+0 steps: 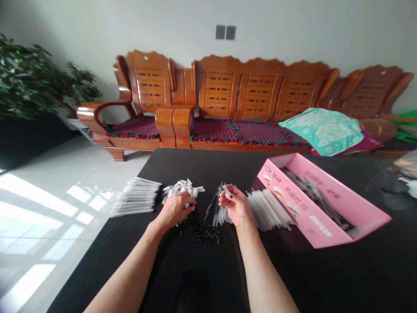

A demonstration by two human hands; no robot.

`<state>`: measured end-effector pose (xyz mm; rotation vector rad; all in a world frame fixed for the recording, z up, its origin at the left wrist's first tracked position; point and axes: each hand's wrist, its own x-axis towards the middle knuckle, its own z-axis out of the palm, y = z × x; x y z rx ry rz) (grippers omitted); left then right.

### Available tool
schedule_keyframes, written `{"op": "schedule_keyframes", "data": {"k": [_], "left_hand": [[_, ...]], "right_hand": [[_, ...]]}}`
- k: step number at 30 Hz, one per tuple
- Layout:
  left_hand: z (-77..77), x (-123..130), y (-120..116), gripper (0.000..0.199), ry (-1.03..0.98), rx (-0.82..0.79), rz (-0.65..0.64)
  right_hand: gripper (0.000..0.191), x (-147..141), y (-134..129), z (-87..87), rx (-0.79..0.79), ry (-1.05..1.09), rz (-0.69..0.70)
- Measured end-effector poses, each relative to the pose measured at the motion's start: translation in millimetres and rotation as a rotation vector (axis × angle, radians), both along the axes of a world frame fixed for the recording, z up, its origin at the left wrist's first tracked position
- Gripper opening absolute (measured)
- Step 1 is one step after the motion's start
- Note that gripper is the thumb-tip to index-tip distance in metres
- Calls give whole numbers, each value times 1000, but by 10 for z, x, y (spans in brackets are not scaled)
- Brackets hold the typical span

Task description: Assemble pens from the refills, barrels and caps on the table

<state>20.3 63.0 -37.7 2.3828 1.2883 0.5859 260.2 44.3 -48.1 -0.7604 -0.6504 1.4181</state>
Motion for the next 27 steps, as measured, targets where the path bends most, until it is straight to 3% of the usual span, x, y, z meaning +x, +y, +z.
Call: {"op": "schedule_keyframes", "data": {"k": [7,11,14,16,19,27], "left_hand": [[-18,38,22,11,-193,-25,10],[-20,78,52,14,-653,-208,172],[-40,123,59,30,-1057,-456,211],[-63,152,56,34,-1205,-588,225],[-82,185,43,35,-1290,-695,239],[-47,252,-8,33,-1344,-755,226]], "right_hand": [[22,-32,3,-5,28,-104,-48],[23,-52,-1,-23,56,-147,-76],[22,-79,-11,-20,48,-160,-66],[22,-103,-20,-10,41,-186,-44],[22,-137,-30,7,38,-215,-19],[22,-160,-50,26,43,-216,15]]}}
